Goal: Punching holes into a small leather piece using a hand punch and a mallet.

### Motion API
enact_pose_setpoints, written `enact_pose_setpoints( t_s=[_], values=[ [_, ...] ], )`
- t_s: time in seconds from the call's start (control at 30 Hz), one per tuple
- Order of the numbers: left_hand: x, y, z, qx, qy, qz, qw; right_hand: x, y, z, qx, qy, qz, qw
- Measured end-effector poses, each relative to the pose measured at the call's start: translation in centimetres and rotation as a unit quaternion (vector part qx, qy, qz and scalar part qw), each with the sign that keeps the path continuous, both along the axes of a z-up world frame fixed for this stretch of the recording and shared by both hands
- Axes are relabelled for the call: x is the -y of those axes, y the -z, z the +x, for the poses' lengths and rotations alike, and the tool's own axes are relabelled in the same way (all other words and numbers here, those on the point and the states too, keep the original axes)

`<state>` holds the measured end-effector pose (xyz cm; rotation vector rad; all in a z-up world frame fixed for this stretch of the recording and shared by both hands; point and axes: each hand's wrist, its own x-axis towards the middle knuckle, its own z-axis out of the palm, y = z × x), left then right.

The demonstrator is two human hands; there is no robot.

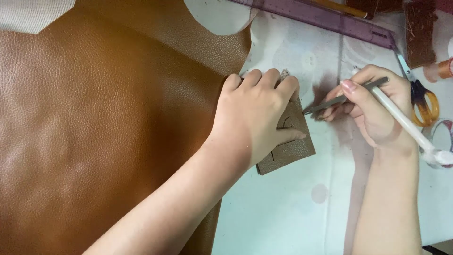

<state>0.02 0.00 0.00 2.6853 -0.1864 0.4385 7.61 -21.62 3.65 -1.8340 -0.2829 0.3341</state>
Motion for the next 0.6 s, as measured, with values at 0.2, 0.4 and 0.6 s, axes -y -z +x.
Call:
enact_pose_setpoints(
  t_s=[0.2, 0.4, 0.6],
  values=[
    [-0.03, -0.01, 0.0, -0.011, 0.005, -0.006, 1.0, 0.26, 0.24, 0.19, -0.01, 0.006, 0.011, 1.0],
    [-0.02, -0.01, 0.03, -0.012, 0.006, -0.013, 1.0, 0.22, 0.1, 0.06, -0.011, 0.008, 0.016, 1.0],
    [0.02, 0.04, -0.01, -0.008, 0.001, -0.004, 1.0, 0.17, 0.18, 0.14, -0.009, 0.008, 0.006, 1.0]
  ],
)
